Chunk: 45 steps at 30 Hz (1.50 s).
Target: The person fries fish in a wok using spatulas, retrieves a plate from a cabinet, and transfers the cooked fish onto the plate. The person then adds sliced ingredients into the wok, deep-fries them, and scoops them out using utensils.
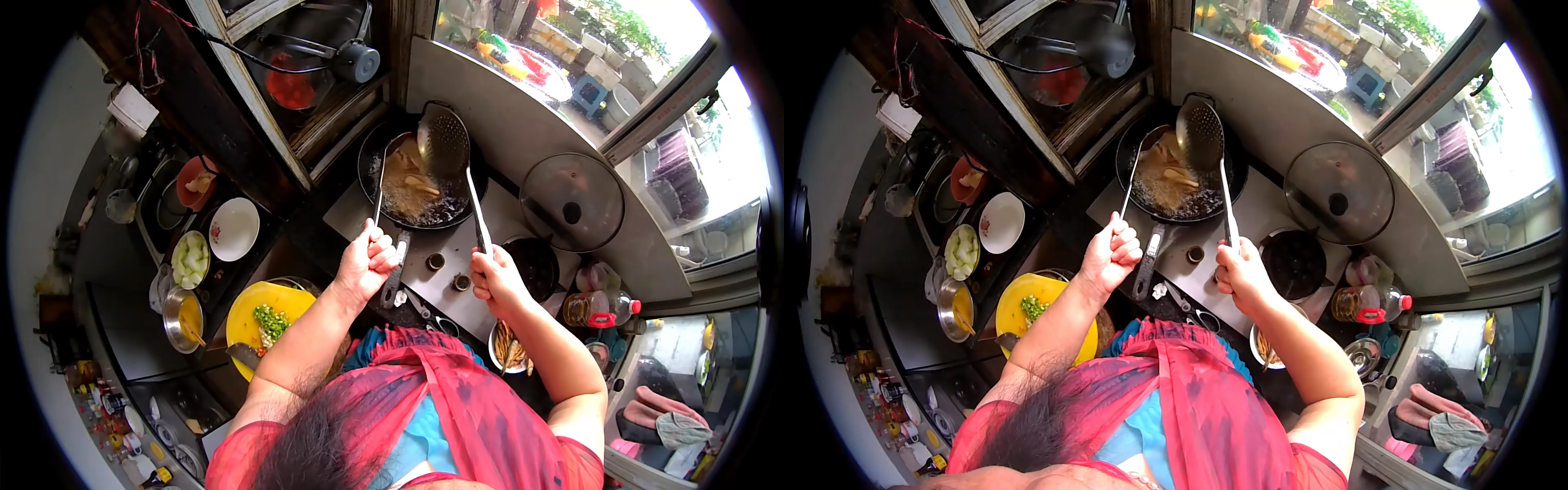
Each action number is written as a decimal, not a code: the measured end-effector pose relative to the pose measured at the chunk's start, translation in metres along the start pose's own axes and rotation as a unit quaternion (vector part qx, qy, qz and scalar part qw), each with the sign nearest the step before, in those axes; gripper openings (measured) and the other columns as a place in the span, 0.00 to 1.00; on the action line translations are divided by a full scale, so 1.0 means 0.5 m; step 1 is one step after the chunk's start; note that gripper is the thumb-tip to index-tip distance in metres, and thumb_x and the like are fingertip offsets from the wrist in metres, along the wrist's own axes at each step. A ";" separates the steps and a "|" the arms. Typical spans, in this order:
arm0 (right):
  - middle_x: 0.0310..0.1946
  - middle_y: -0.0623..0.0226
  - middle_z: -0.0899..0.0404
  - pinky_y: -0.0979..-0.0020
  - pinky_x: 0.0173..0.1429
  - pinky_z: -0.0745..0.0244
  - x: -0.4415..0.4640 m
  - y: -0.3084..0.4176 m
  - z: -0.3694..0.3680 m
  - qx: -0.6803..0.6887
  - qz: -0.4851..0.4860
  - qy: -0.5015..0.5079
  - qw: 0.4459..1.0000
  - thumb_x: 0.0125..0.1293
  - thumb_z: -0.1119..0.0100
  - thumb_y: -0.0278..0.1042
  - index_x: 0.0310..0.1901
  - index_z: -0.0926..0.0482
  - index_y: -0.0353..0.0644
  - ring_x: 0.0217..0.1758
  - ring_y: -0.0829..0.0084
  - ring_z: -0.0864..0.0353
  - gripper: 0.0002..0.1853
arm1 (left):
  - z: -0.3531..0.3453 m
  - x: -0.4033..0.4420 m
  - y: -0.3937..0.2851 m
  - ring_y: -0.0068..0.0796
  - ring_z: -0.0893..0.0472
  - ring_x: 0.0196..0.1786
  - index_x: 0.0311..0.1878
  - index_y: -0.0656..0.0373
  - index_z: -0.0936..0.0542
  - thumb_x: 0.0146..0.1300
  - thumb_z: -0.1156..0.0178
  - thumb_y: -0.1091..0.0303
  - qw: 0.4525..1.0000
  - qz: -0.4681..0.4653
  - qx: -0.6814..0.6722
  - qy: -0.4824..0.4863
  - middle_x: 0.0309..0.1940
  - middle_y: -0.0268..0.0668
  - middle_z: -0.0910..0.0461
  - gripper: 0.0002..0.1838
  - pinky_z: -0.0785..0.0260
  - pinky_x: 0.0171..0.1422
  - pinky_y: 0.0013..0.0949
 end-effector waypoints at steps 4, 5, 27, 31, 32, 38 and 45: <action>0.22 0.77 0.41 0.80 0.18 0.50 0.041 0.013 0.020 -0.099 0.039 -0.074 0.992 0.62 0.51 0.30 0.40 0.39 0.47 0.17 0.85 0.47 0.08 | 0.008 0.010 -0.009 0.17 0.50 0.13 0.23 0.51 0.36 0.72 0.62 0.55 1.000 -0.017 0.014 -0.007 0.12 0.24 0.49 0.20 0.56 0.19 0.23; 0.23 0.77 0.40 0.79 0.18 0.49 0.051 0.016 0.028 -0.113 0.043 -0.084 0.989 0.62 0.51 0.30 0.40 0.39 0.47 0.17 0.85 0.46 0.08 | 0.011 0.014 -0.011 0.18 0.51 0.13 0.23 0.51 0.36 0.72 0.62 0.55 1.000 -0.022 0.017 -0.008 0.12 0.24 0.49 0.20 0.56 0.19 0.23; 0.18 0.80 0.46 0.83 0.14 0.56 0.127 -0.018 0.034 0.140 -0.095 0.115 0.979 0.65 0.51 0.26 0.28 0.39 0.47 0.15 0.88 0.51 0.10 | 0.050 0.028 0.007 0.18 0.50 0.13 0.22 0.52 0.38 0.72 0.62 0.58 0.987 0.067 -0.135 0.061 0.11 0.25 0.49 0.20 0.55 0.20 0.23; 0.18 0.79 0.45 0.83 0.15 0.55 0.073 -0.013 0.031 0.124 -0.074 0.108 0.984 0.65 0.51 0.26 0.32 0.35 0.45 0.15 0.87 0.50 0.05 | 0.028 -0.011 -0.003 0.18 0.50 0.13 0.22 0.53 0.38 0.73 0.62 0.58 0.989 0.054 -0.125 0.053 0.11 0.25 0.49 0.20 0.55 0.20 0.24; 0.18 0.79 0.45 0.83 0.15 0.55 0.056 -0.010 0.031 0.119 -0.075 0.099 0.985 0.65 0.51 0.26 0.33 0.34 0.45 0.15 0.87 0.50 0.04 | 0.022 -0.024 -0.004 0.18 0.50 0.13 0.22 0.53 0.38 0.73 0.63 0.58 0.990 0.050 -0.124 0.051 0.11 0.25 0.49 0.20 0.55 0.20 0.24; 0.20 0.77 0.42 0.82 0.16 0.55 -0.034 0.003 0.030 0.055 -0.069 0.061 0.994 0.63 0.51 0.26 0.39 0.34 0.44 0.15 0.86 0.49 0.05 | 0.011 -0.065 -0.005 0.18 0.50 0.13 0.22 0.52 0.39 0.73 0.64 0.58 0.990 0.042 -0.128 0.040 0.11 0.25 0.50 0.20 0.55 0.20 0.24; 0.21 0.76 0.41 0.81 0.16 0.53 -0.035 -0.011 0.044 -0.049 -0.021 -0.016 0.998 0.60 0.50 0.26 0.41 0.36 0.46 0.15 0.86 0.48 0.09 | 0.026 -0.060 0.002 0.18 0.51 0.13 0.21 0.51 0.40 0.73 0.63 0.58 0.990 0.034 -0.133 0.025 0.12 0.25 0.50 0.21 0.56 0.20 0.24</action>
Point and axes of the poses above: each hand's wrist, its own x-axis towards the middle knuckle, its own z-axis out of the back of the hand, y = z × x, the point moved 3 cm from there along x, towards the middle knuckle
